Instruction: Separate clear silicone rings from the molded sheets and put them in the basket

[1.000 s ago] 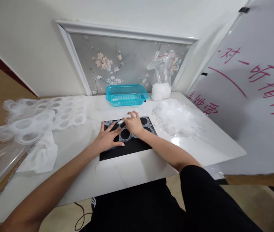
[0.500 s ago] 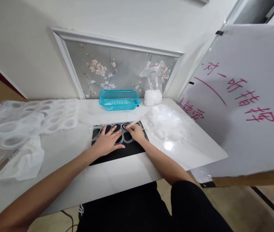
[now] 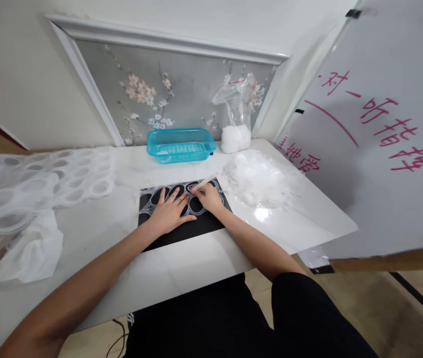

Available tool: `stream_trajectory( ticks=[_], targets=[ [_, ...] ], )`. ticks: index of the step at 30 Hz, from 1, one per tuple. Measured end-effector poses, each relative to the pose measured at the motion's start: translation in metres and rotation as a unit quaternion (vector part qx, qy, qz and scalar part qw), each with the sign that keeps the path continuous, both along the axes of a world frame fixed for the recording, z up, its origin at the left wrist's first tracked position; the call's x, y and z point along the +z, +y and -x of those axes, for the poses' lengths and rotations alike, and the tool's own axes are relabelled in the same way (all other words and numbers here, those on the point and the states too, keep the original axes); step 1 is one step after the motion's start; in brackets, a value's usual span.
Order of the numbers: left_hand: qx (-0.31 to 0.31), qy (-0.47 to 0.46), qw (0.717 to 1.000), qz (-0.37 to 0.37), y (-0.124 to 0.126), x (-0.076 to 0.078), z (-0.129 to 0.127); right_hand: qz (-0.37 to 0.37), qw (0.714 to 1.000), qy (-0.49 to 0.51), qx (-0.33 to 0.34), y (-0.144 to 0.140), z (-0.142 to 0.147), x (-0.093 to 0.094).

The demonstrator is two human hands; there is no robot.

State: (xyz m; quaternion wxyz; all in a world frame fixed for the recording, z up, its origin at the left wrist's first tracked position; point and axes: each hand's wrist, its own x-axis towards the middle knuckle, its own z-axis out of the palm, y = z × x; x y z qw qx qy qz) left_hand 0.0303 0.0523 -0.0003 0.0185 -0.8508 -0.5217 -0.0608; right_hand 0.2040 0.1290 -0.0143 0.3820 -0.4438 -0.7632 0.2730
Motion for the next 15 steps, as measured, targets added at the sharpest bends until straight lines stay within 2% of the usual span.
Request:
stream_trajectory(
  ticks=[3,5,8,10,12,13,15],
  targets=[
    [0.002,-0.003,1.0,0.0,-0.001,-0.001,0.0,-0.024,0.999,-0.043,-0.002,-0.003,0.001,0.003],
    [0.0,-0.005,1.0,0.001,0.0,-0.003,0.002,-0.062,0.991,-0.116,-0.014,-0.009,0.003,0.003],
    [-0.004,-0.007,1.0,0.001,0.001,-0.004,0.005,-0.127,0.963,-0.234,-0.033,-0.02,0.008,0.001],
    [-0.007,-0.007,1.0,-0.001,0.002,-0.003,0.007,-0.163,0.947,-0.277,-0.027,-0.019,0.012,0.002],
    [-0.01,-0.003,1.0,-0.004,0.002,-0.002,0.008,-0.181,0.942,-0.282,-0.013,-0.007,0.013,0.01],
    [-0.011,0.0,1.0,-0.005,0.002,-0.001,0.008,-0.173,0.95,-0.257,-0.034,0.004,0.011,0.016],
    [-0.011,-0.001,1.0,-0.003,0.002,0.004,0.009,-0.132,0.969,-0.154,-0.139,0.03,0.002,0.031]
  ],
)
